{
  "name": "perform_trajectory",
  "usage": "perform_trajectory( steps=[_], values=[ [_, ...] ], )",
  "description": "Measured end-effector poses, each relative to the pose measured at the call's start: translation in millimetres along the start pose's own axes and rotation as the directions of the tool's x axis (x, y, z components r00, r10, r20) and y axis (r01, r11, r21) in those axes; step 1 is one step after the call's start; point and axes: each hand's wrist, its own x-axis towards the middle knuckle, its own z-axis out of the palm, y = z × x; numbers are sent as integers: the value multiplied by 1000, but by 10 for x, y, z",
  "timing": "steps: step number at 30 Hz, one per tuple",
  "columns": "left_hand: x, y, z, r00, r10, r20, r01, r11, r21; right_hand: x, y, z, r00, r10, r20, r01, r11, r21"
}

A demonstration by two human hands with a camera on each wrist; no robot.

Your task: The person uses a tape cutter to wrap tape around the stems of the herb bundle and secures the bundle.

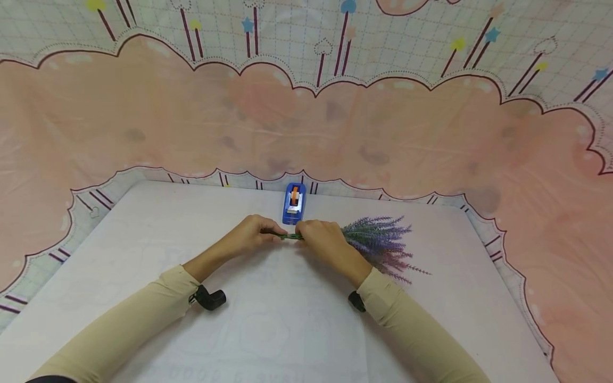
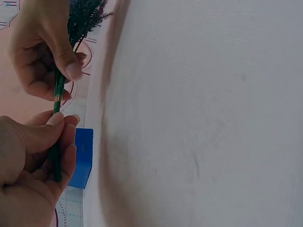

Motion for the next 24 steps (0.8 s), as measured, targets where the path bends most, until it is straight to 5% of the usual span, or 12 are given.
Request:
perform_trajectory(
  steps=[13,20,24],
  values=[
    [5,-2,-11,992,108,-69,-104,993,56,16,9,22,997,-34,-68,31,998,-49],
    [29,2,-2,996,19,-90,-18,1000,12,47,18,8,997,-12,-71,9,999,-45],
    [44,-9,3,996,19,-89,-19,1000,3,68,25,13,999,4,-54,-6,999,-37]
  ],
)
